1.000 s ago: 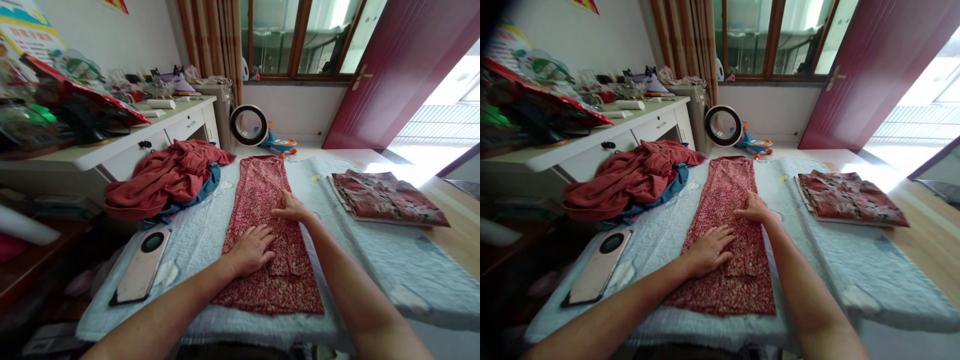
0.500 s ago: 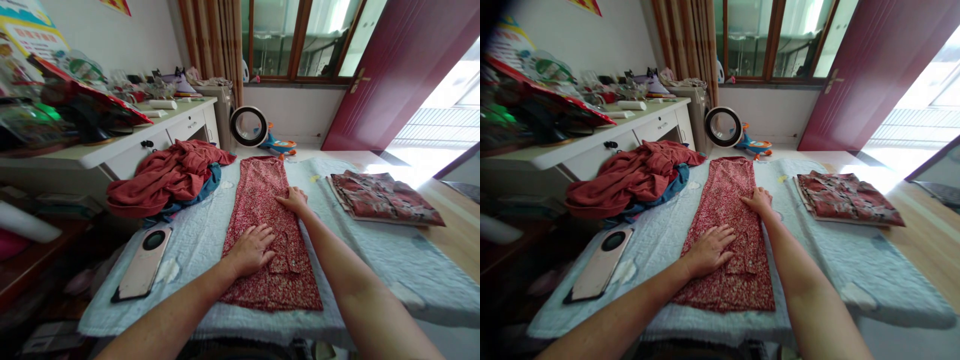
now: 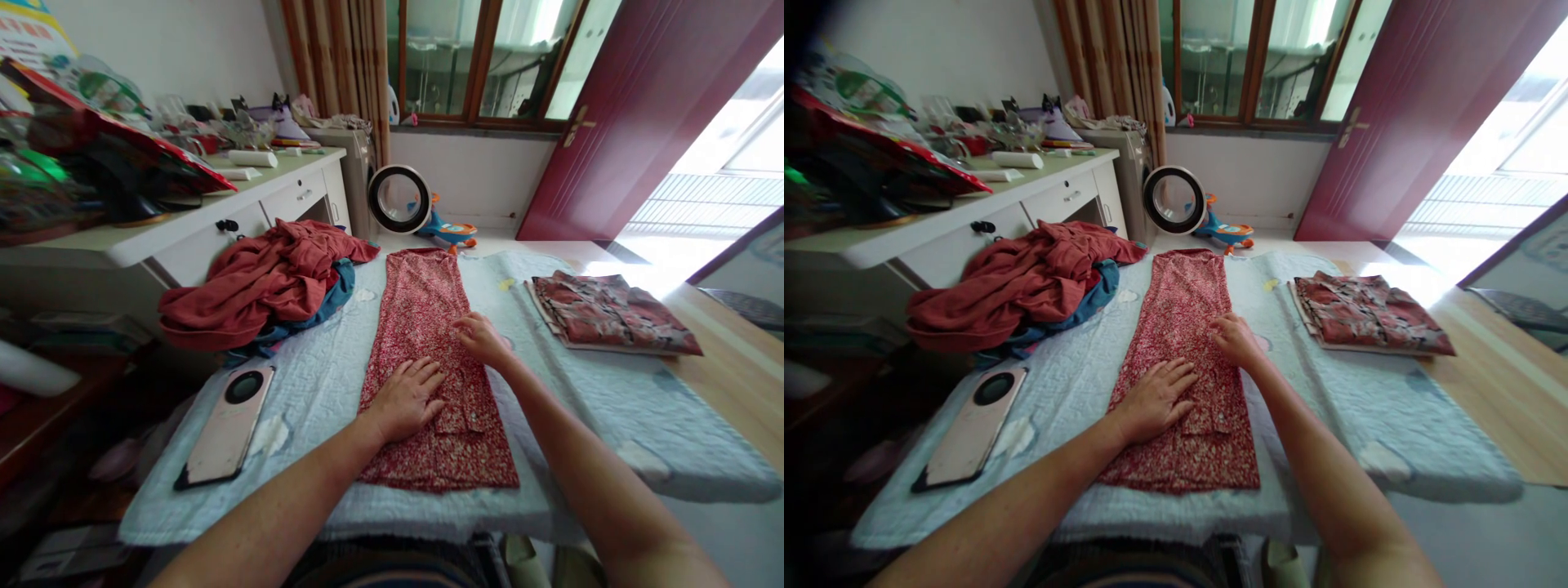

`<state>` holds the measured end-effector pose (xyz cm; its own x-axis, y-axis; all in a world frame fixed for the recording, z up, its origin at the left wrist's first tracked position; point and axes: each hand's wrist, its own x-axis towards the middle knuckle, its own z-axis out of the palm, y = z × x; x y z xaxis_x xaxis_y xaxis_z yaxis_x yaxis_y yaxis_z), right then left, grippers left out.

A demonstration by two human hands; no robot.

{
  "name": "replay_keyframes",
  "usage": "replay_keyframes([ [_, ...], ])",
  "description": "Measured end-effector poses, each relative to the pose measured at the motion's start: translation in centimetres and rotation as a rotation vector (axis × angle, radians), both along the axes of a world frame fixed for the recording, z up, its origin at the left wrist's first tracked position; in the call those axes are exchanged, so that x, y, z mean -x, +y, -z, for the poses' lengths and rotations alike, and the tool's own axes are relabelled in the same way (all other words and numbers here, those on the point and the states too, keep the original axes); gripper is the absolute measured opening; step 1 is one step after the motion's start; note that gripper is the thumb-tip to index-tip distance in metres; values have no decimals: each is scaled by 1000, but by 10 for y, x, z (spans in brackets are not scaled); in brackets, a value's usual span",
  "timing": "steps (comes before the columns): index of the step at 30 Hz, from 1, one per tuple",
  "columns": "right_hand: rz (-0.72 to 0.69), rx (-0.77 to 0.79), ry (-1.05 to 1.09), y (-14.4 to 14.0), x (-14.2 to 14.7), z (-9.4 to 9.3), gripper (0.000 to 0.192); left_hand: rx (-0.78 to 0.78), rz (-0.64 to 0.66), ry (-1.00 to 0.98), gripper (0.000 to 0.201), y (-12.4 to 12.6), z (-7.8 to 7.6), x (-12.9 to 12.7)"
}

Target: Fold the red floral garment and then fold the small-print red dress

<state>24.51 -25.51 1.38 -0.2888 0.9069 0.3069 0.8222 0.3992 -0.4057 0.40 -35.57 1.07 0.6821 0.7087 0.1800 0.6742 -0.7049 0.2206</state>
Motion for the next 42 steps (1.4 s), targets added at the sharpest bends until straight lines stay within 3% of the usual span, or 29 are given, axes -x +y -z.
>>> replay_keyframes([
  [5,-220,37,-32,-41,10,0,34,-3,13,-1,51,0,-1,0],
  [10,-195,98,-84,-52,16,5,40,0,20,3,50,0,-2,0],
  [23,143,86,-172,-23,14,4,41,-15,21,-1,48,0,-2,1],
  [25,98,47,-117,-24,15,4,40,-11,22,0,49,0,-2,1],
  [30,-179,55,-41,-26,19,6,39,-5,31,-2,49,0,-4,0],
  [42,91,106,-226,12,18,13,49,6,28,-6,49,-1,-5,0],
])
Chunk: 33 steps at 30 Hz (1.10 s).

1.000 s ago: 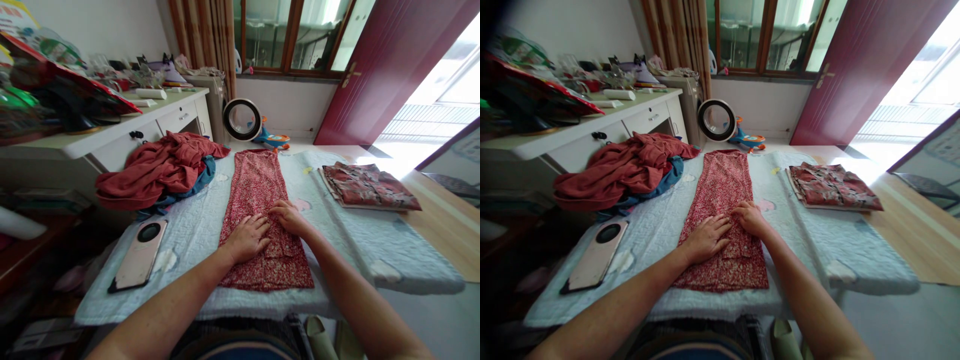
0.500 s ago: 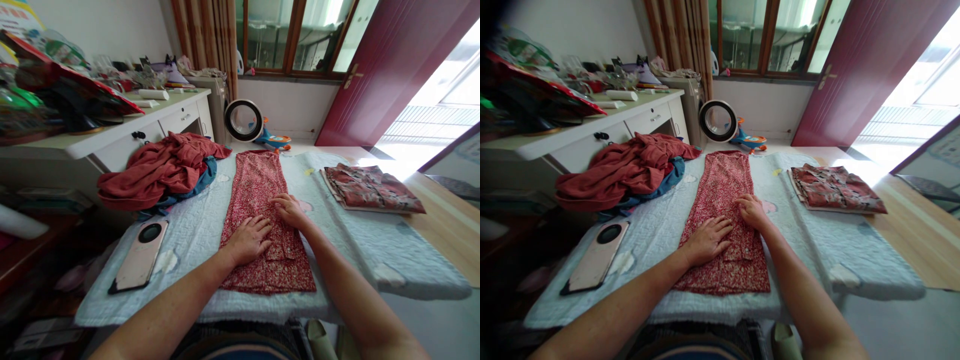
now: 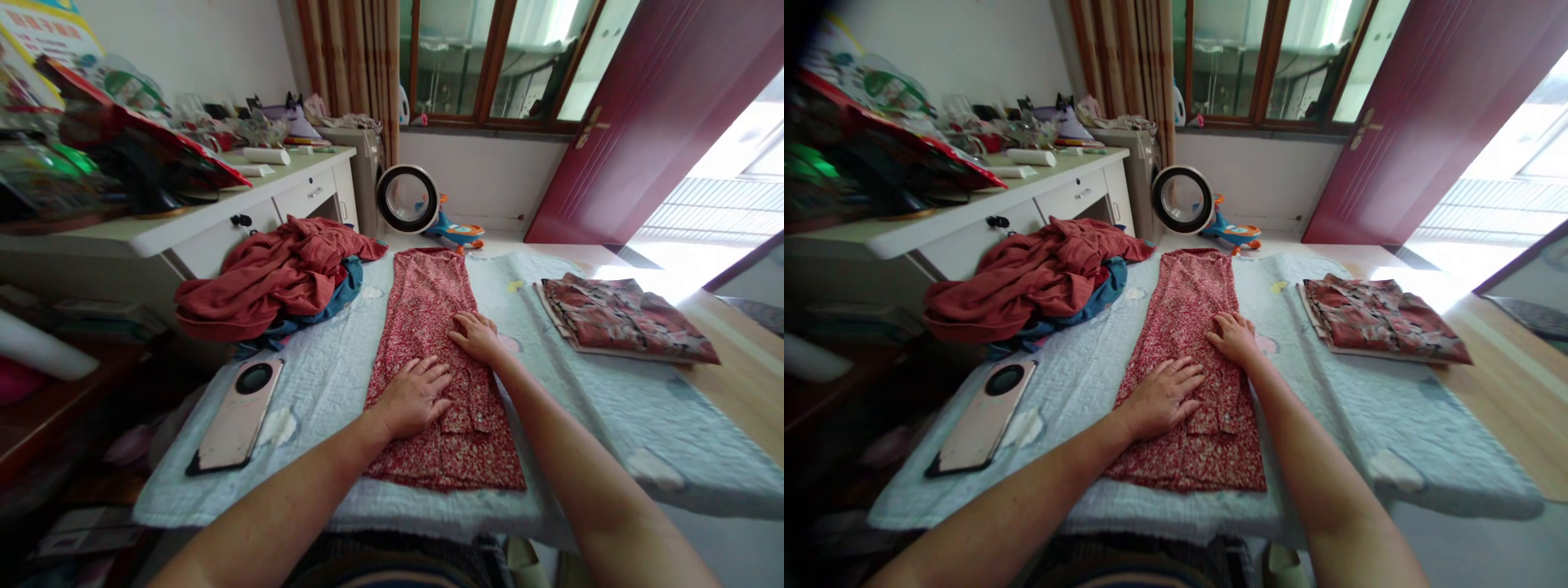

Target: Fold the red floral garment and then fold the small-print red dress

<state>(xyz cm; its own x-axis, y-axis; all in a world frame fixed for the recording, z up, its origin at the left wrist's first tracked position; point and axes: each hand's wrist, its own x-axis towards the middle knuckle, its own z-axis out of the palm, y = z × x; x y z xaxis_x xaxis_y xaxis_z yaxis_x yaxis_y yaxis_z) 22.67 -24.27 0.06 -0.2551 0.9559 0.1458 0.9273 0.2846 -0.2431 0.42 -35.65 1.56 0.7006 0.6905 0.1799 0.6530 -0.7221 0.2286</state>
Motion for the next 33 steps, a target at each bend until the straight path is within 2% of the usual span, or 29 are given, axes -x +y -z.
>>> replay_keyframes([
  [4,89,7,16,3,-2,0,49,-3,-9,5,49,-1,0,0],
  [7,77,-20,62,-3,-6,0,45,-15,-16,-1,49,-1,1,0],
  [12,-173,-70,144,-21,-7,-5,32,-10,-7,-8,50,-1,2,0],
  [14,-210,-68,139,-27,-4,-5,33,-9,-3,-8,49,0,1,0],
  [18,-132,-51,68,-23,0,-3,44,-18,13,1,44,-1,-1,0],
  [26,56,-21,35,4,-8,-4,45,-39,19,19,41,-3,-4,1],
  [29,63,-18,74,-4,-16,-6,47,-81,43,15,37,-4,-5,2],
  [33,-12,-13,96,-30,-29,-12,52,-133,161,6,35,-9,-9,2],
])
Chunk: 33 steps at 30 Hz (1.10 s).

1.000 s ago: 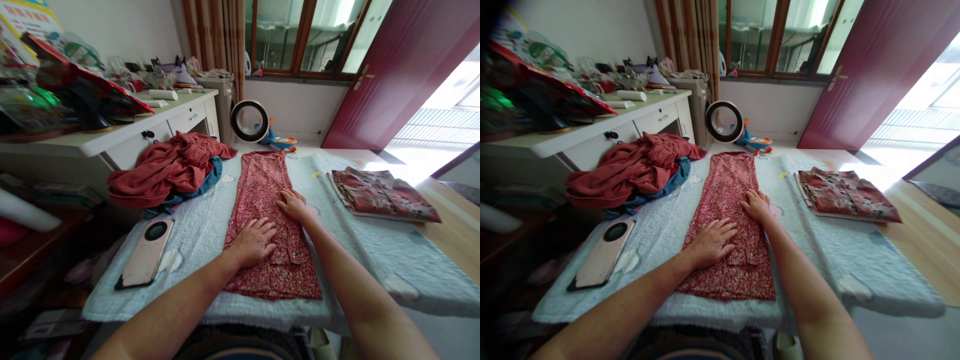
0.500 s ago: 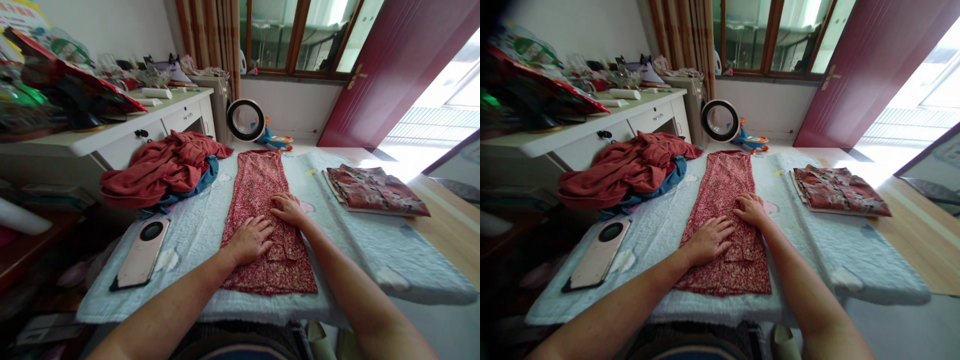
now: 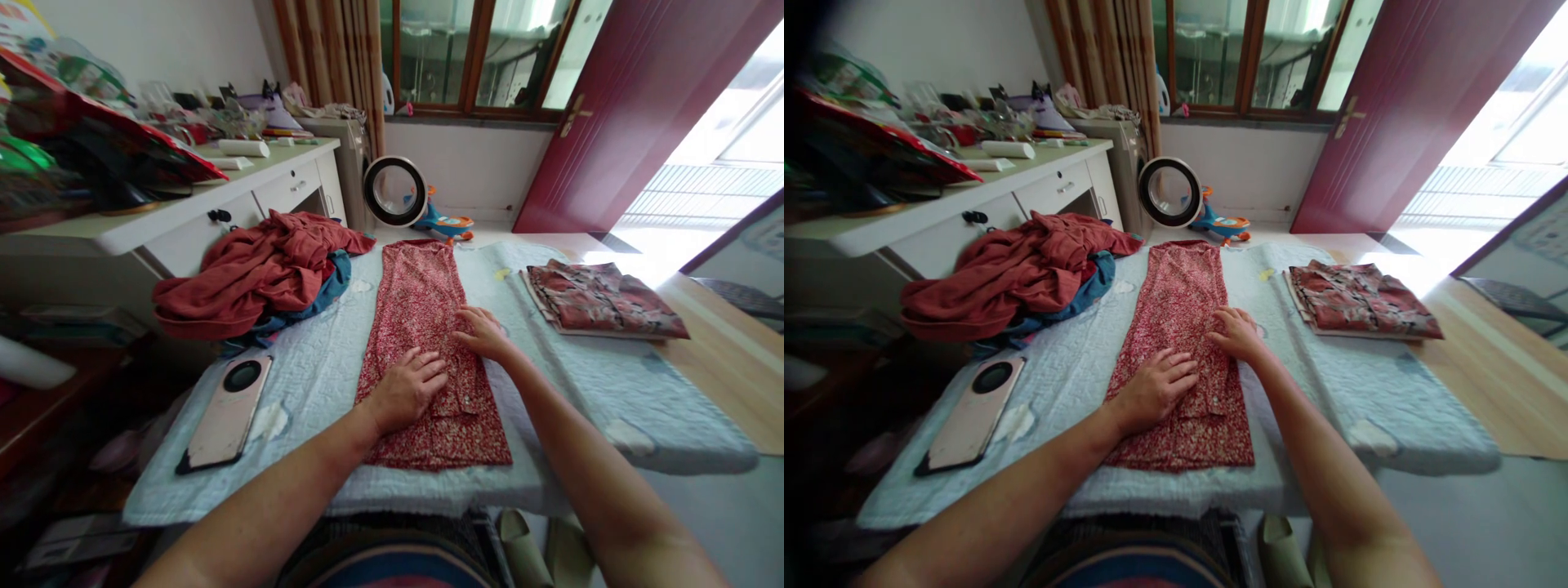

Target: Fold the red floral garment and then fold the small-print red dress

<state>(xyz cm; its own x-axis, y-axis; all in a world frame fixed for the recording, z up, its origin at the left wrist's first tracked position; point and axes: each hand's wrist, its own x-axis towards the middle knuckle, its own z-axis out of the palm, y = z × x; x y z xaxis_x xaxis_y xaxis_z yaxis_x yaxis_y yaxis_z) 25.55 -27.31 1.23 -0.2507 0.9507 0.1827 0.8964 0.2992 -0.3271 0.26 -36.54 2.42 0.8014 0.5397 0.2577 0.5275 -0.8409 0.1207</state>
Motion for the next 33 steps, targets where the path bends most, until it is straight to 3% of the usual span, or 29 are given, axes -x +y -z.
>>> replay_keyframes([
  [6,-40,58,-18,-29,-13,-5,71,29,114,-27,52,-10,-2,-9],
  [16,-45,-52,44,-26,-14,22,49,52,174,23,46,-18,-4,-14],
  [21,43,-135,125,-26,-14,24,39,30,191,7,45,-16,-2,-14],
  [24,20,-147,164,-29,-17,23,44,26,188,-1,44,-16,-2,-14],
  [28,-26,-122,109,-34,-18,23,49,48,187,-7,46,-17,-4,-15],
  [33,60,-125,75,-30,-15,25,37,68,166,-9,54,-17,-2,-16],
])
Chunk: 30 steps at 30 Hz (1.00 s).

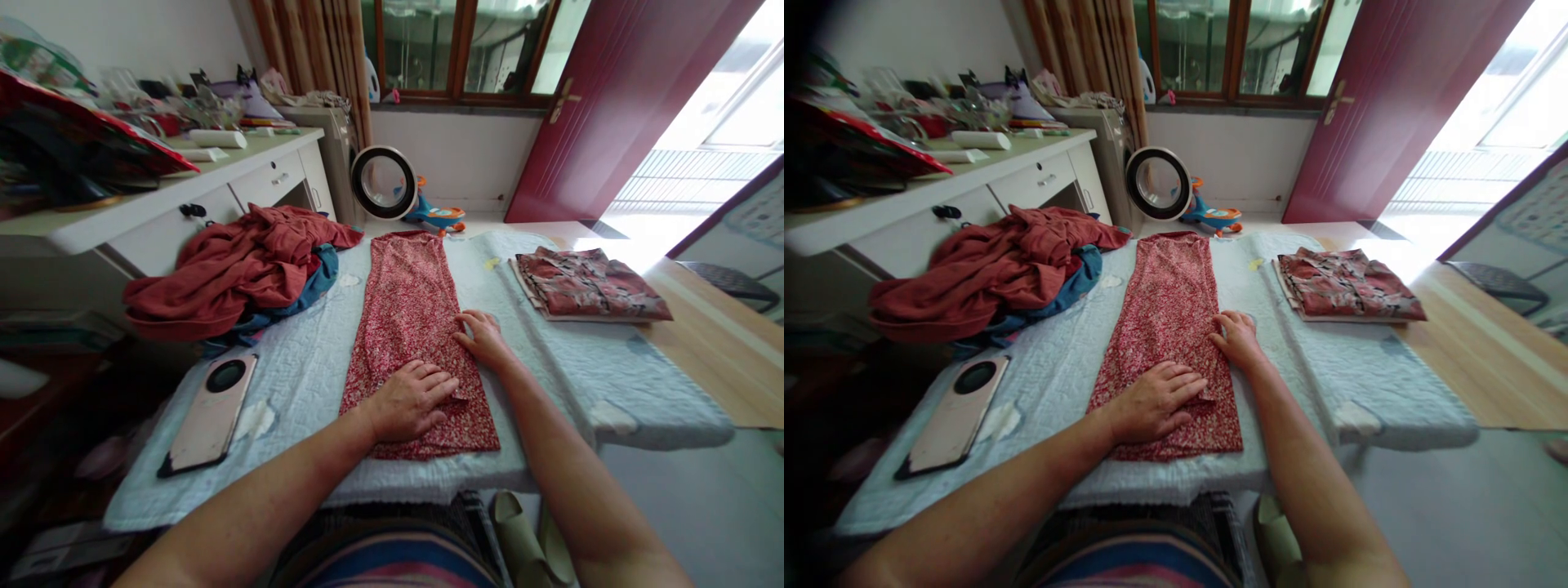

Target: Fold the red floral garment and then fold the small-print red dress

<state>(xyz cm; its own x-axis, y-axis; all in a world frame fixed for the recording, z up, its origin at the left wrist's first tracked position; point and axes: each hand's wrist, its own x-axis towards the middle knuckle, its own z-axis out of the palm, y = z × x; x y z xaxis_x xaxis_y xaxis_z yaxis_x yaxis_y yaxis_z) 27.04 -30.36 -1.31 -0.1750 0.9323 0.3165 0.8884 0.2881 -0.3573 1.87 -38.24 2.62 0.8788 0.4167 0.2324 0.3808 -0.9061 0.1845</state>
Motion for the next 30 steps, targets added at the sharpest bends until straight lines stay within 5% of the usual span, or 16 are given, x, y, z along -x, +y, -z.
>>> replay_keyframes([
  [4,39,-13,54,0,-2,-3,38,-12,4,11,49,0,2,0],
  [12,-151,83,-58,-16,-5,-13,65,9,-6,23,50,-1,1,0],
  [25,-5,-96,57,-8,4,-10,31,-67,4,-72,50,0,5,2],
  [30,-190,-75,131,-2,36,-34,21,-174,-135,-262,31,7,-1,13],
])
